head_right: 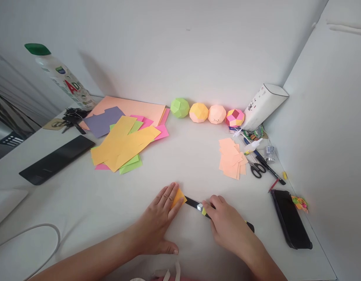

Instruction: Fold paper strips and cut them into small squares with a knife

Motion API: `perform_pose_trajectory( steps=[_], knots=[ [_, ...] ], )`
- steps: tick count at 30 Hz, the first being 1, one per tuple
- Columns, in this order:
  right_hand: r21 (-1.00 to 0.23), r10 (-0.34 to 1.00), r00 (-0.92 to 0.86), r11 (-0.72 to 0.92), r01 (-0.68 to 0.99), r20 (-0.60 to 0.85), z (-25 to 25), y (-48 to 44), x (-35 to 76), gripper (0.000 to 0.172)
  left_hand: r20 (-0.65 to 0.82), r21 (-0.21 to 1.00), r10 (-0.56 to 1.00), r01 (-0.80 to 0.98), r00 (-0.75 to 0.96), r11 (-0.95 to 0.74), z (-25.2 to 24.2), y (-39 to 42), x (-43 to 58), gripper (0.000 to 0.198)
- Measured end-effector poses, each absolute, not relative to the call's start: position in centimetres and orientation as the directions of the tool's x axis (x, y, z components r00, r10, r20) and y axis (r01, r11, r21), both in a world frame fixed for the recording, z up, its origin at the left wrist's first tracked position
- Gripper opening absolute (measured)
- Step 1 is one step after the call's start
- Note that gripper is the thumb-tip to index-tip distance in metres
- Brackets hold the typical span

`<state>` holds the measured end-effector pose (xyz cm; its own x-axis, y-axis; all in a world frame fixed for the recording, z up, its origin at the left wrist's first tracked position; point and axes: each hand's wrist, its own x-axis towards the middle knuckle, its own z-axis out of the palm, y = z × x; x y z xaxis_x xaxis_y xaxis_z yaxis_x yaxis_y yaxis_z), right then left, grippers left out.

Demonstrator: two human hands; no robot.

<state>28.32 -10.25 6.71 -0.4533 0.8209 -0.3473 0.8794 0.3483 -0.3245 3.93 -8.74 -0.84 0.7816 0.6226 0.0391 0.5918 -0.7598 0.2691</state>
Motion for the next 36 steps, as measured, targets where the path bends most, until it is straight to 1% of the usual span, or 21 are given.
perform_pose_trajectory(
  steps=[5, 11, 17, 22, 26, 36],
  knots=[
    [-0.322, 0.836, -0.464, 0.371, 0.871, -0.293, 6.4, -10.0, 27.8, 0.059, 0.066, 0.264, 0.637, 0.602, 0.768, -0.753, -1.4, -8.9, 3.9, 0.116],
    [-0.320, 0.831, -0.465, 0.370, 0.872, -0.305, 6.3, -9.9, 28.0, 0.058, 0.070, 0.261, 0.630, 0.595, 0.774, -0.760, -1.5, -8.8, 3.9, 0.116],
    [-0.299, 0.837, -0.486, 0.411, 0.861, -0.250, 5.8, -9.7, 27.6, 0.058, 0.075, 0.259, 0.626, 0.591, 0.776, -0.764, -1.6, -8.9, 3.9, 0.114],
    [-0.292, 0.839, -0.494, 0.425, 0.857, -0.227, 5.5, -9.4, 27.5, 0.056, 0.059, 0.240, 0.623, 0.595, 0.780, -0.768, -1.2, -8.8, 3.9, 0.112],
    [-0.260, 0.842, -0.499, 0.445, 0.857, -0.204, 5.2, -9.0, 27.0, 0.055, 0.028, 0.229, 0.616, 0.595, 0.787, -0.771, -0.8, -8.8, 4.0, 0.110],
    [-0.214, 0.847, -0.486, 0.445, 0.870, -0.214, 5.2, -8.5, 26.1, 0.057, 0.046, 0.251, 0.619, 0.590, 0.784, -0.767, -1.1, -8.8, 3.9, 0.111]
  ],
)
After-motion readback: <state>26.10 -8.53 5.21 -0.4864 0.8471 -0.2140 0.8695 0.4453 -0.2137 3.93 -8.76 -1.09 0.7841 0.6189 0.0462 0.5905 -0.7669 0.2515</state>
